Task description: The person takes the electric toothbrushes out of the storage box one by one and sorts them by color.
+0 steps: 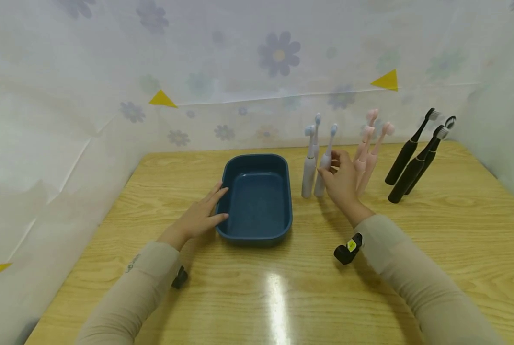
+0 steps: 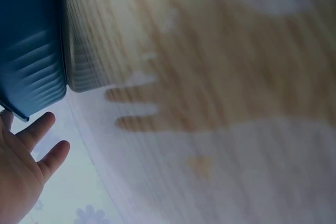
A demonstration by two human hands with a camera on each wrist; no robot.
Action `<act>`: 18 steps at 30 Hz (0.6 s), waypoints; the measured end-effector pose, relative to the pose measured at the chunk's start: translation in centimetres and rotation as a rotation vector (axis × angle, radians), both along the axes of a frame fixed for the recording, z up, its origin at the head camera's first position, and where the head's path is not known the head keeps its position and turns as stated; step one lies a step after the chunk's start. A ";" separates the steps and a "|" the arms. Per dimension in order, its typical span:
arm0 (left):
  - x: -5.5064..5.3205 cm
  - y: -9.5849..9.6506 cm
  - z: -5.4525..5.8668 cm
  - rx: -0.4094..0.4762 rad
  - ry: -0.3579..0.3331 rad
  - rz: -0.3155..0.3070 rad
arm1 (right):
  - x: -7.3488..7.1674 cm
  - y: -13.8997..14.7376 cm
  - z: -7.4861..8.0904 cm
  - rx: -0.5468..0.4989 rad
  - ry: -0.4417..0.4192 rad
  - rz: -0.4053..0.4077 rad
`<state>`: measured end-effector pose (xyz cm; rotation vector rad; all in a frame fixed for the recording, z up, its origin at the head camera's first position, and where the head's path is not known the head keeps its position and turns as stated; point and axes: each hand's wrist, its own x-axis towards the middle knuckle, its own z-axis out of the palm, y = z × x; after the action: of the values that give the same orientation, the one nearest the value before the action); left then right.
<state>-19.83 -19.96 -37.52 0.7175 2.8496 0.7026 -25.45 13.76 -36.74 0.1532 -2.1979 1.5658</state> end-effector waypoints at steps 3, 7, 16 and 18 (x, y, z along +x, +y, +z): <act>0.0 0.0 0.0 -0.004 0.002 -0.001 | -0.2 -0.1 0.0 0.007 -0.006 -0.013; 0.0 0.0 0.0 -0.010 0.007 -0.004 | -0.2 -0.2 -0.1 0.018 -0.005 -0.015; 0.0 0.0 0.0 -0.001 0.004 -0.006 | -0.1 -0.2 0.0 0.035 -0.004 -0.004; 0.0 0.0 -0.1 0.003 0.003 -0.003 | 0.0 -0.3 0.1 0.033 -0.003 -0.006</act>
<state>-19.84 -19.94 -37.58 0.7236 2.8501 0.7055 -25.48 13.48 -36.68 0.1544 -2.2246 1.5284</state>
